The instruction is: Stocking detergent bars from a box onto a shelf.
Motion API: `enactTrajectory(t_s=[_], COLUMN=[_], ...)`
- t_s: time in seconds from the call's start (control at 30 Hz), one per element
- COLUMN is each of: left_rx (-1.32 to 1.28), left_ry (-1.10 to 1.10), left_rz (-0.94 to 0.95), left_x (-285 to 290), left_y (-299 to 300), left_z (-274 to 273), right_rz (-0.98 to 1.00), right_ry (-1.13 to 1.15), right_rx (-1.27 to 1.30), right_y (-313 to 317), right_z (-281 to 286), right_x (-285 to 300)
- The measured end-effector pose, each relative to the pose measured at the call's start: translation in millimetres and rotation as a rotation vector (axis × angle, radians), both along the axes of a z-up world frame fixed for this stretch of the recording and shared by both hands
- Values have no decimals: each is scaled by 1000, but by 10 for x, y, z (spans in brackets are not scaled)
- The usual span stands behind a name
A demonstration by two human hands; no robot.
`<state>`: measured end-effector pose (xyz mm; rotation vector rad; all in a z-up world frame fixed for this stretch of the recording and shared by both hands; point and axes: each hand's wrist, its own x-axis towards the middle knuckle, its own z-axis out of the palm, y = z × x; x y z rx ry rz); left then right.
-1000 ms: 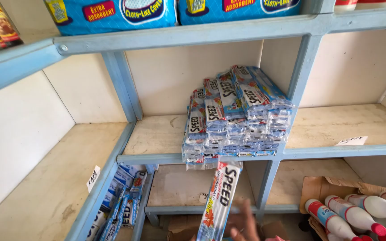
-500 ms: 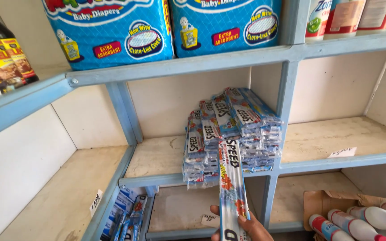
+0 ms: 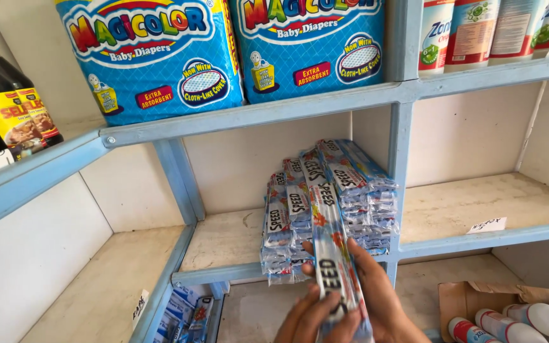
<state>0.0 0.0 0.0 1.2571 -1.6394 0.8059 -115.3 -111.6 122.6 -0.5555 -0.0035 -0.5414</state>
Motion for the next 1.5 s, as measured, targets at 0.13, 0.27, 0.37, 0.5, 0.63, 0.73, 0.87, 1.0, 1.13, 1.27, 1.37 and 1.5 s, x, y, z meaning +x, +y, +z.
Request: enactTrajectory(t_s=[0.13,0.27,0.37,0.5,0.63,0.73,0.87,1.0,1.13,1.27,1.37,1.5], left_rx=[-15,34,70,148,213,294,310,245,82,195,223,478], left_ry=[14,96,80,94,59,33,44,42,-110,-92,-123,39], left_rz=[16,-1,-22,-12,29,43,48,131,300,229,46,-219], left_x=[-60,26,173,393,549,516,485,406,313,263,233,299], left_y=[-292,-583,-890,-1339,-1633,-1615,-1576,-1601,-1525,-1347,-1135,-812], left_z=[918,1272,1450,1546,1601,1701,1664,1501,1140,343,-449,-1392], right_rz=[-236,-146,-634,-829,-1013,-1054,-971,-948,-794,-332,171,318], right_ry=[254,-398,241,306,306,331,308,447,823,989,1087,1315], right_rx=[65,-171,-201,-428,-801,-888,-870,-1191,-1826,-1935,-1865,-1871], right_y=[62,-543,-280,-431,-513,-553,-466,-260,-360,-541,-595,-570], right_z=[240,-800,-331,-501,-642,-721,-848,-1031,-1607,-2346,-2799,-2947], right_x=[-14,88,13,-63,-92,-42,79,49,31,-33,-157,-213])
